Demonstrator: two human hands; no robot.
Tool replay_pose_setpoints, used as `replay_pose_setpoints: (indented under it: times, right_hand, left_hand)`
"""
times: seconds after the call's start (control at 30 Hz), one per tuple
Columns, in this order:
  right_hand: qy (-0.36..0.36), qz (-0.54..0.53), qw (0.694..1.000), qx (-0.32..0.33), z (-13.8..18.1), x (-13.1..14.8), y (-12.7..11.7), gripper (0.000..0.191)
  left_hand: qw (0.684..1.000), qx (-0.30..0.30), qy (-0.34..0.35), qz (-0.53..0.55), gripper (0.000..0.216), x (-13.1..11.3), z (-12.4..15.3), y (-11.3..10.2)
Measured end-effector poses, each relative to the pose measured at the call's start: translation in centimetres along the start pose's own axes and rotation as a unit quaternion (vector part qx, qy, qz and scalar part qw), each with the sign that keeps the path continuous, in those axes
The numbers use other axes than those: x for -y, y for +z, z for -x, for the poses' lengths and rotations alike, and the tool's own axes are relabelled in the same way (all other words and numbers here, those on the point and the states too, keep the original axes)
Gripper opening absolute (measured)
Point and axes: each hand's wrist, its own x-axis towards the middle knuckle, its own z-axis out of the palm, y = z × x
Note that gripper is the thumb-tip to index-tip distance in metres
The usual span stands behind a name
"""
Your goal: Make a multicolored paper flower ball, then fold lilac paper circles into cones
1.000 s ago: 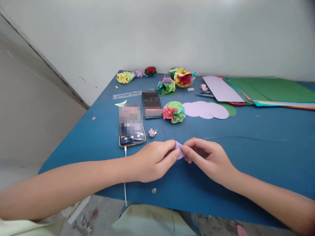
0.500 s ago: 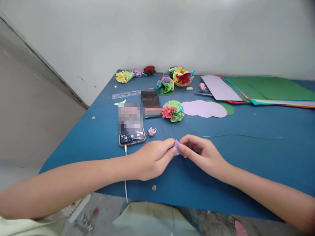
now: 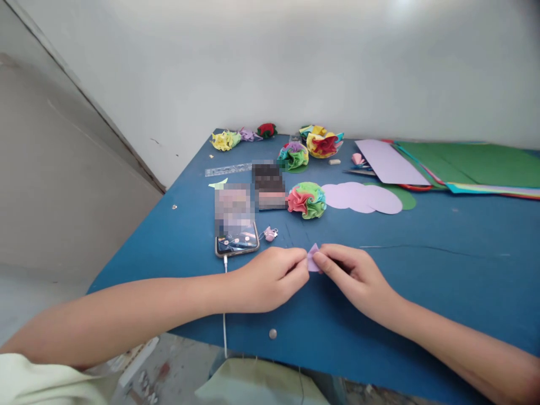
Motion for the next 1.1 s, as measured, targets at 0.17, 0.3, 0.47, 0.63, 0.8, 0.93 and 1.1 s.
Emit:
replay_pose_setpoints:
  times: [0.17, 0.3, 0.47, 0.63, 0.8, 0.93, 1.1]
  right_hand:
    - [-0.013, -0.044, 0.998, 0.042, 0.5, 0.0, -0.3, 0.033]
    - [0.010, -0.068, 0.995, 0.076, 0.9, 0.4, -0.3, 0.035]
    - [0.041, -0.117, 0.989, 0.078, 1.3, 0.7, -0.2, 0.035]
    - [0.041, -0.157, 0.982, 0.098, 1.2, 0.4, -0.2, 0.036]
    - [0.056, -0.171, 0.978, 0.106, 1.1, 0.3, -0.3, 0.037]
    - [0.059, -0.125, 0.986, 0.088, 1.2, 0.5, -0.1, 0.038]
    - [0.006, -0.067, 0.997, 0.040, 1.6, 0.6, 0.3, 0.031]
  left_hand:
    - [0.994, 0.071, 0.011, 0.081, 0.024, -0.1, 0.0, 0.0]
    - [0.983, 0.111, -0.027, 0.145, 0.025, -0.2, 0.1, 0.1]
    - [0.987, 0.107, -0.003, 0.121, 0.031, -0.4, 0.1, 0.0]
    - [0.991, 0.100, 0.022, 0.084, 0.028, -0.5, 0.4, 0.0]
    - [0.987, 0.102, 0.006, 0.123, 0.024, -0.2, 0.1, 0.2]
    - [0.986, 0.108, -0.004, 0.126, 0.024, 0.1, -0.1, 0.2]
    - [0.996, 0.021, 0.012, 0.087, 0.032, 0.1, 0.3, 0.5]
